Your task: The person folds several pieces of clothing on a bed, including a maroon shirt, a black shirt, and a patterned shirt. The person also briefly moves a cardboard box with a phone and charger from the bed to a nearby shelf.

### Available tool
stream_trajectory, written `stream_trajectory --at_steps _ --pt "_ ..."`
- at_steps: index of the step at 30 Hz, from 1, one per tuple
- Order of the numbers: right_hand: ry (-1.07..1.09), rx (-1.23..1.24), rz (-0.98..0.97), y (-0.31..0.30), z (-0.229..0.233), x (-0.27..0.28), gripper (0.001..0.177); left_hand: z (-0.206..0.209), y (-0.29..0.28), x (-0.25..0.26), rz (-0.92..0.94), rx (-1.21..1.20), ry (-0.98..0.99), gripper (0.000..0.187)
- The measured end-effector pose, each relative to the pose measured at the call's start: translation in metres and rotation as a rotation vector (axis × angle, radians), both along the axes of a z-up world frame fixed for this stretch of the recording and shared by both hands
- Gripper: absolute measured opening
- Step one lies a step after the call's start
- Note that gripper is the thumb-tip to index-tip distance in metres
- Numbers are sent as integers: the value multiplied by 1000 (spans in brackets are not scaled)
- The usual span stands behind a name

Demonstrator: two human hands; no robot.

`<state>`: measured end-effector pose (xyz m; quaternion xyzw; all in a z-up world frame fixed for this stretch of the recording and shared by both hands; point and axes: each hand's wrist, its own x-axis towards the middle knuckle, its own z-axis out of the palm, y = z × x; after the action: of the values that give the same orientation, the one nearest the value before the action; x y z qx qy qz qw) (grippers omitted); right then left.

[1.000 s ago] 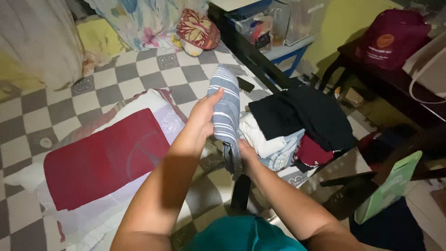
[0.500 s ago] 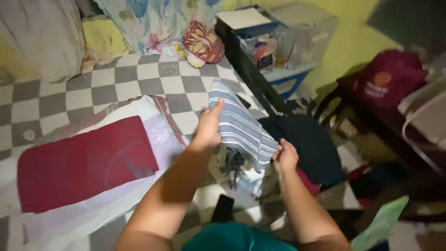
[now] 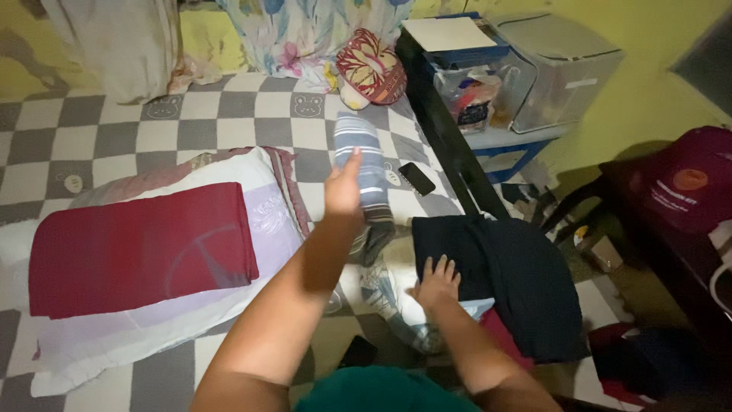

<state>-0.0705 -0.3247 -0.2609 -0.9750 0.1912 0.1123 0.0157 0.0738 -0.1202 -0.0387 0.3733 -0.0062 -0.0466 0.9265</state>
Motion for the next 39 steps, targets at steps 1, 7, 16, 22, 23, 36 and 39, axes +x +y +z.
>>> stream_trajectory --at_steps 1,7,16,22,23,36,39 --pt "38 -89 39 -1 -1 1 105 -3 2 3 10 -12 19 33" --pt "-150 306 -151 -73 -27 24 60 -17 27 8 22 57 223 41" --pt "-670 1355 -621 -148 85 0 68 -50 9 -13 13 279 283 52" --pt "-865 1739 -486 -115 168 -39 57 -54 5 -26 -368 24 455 56" --pt "-880 1681 -522 -113 178 -38 56 -52 8 -29 -398 22 496 57" --pt "-784 838 160 10 187 -34 49 -46 -4 -67 -398 141 341 51" --pt "-734 1218 115 33 183 -39 44 -55 -2 -71 -395 183 356 51"
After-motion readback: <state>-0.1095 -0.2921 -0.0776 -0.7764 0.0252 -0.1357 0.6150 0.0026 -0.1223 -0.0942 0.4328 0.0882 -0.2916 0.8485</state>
